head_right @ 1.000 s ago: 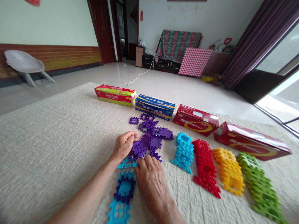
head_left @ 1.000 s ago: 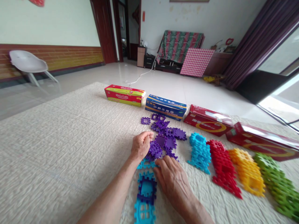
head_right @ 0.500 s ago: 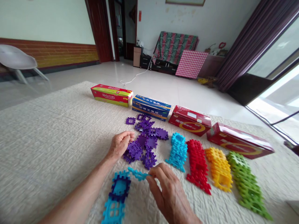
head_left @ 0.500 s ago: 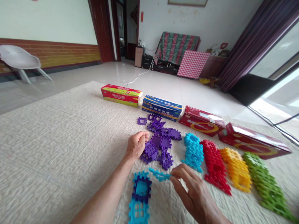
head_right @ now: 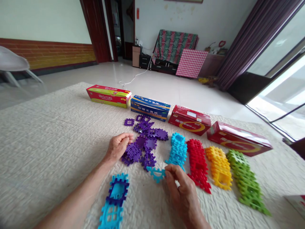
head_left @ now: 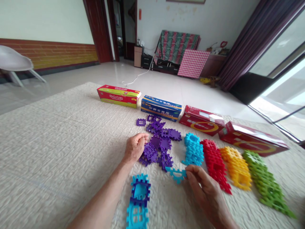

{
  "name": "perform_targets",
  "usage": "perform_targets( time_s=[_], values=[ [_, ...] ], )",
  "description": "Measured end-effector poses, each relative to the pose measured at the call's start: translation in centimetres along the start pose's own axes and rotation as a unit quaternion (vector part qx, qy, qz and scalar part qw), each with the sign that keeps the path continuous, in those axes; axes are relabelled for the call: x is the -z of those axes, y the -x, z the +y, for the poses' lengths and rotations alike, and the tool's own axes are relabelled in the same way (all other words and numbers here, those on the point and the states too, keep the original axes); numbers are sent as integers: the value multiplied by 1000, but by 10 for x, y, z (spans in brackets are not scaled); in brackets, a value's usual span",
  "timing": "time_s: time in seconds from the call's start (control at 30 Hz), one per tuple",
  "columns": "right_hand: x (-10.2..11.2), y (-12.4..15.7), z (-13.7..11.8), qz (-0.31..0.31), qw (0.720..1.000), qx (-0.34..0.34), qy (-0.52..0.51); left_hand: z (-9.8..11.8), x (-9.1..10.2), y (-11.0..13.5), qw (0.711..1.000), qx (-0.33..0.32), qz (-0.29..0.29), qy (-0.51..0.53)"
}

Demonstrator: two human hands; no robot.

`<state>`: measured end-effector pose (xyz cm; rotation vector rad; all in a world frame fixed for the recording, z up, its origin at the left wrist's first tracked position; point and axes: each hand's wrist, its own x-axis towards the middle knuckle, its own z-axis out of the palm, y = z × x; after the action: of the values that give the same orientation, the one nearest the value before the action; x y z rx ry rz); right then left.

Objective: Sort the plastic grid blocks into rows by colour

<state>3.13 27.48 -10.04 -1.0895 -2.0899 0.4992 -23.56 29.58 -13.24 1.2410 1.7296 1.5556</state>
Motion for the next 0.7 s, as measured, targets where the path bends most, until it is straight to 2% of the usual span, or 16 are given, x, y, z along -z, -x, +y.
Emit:
perform_targets(
  time_s=[0.1, 0.27, 0.43, 0.7],
  values=[
    [-8, 4, 8, 24, 999, -11, -18, -1, -1, 0, 1000, -8, 0, -8],
    [-21, 13, 20, -8, 996, -53, -77, -5, -1, -1, 999, -29, -1, -21],
    [-18, 14, 18, 18, 990, -51, -130, -3, -1, -1, 999, -34, 3, -41],
    [-24, 16, 25, -29, 987, -54, -149, -4, -2, -2, 998, -31, 4, -56]
  ],
)
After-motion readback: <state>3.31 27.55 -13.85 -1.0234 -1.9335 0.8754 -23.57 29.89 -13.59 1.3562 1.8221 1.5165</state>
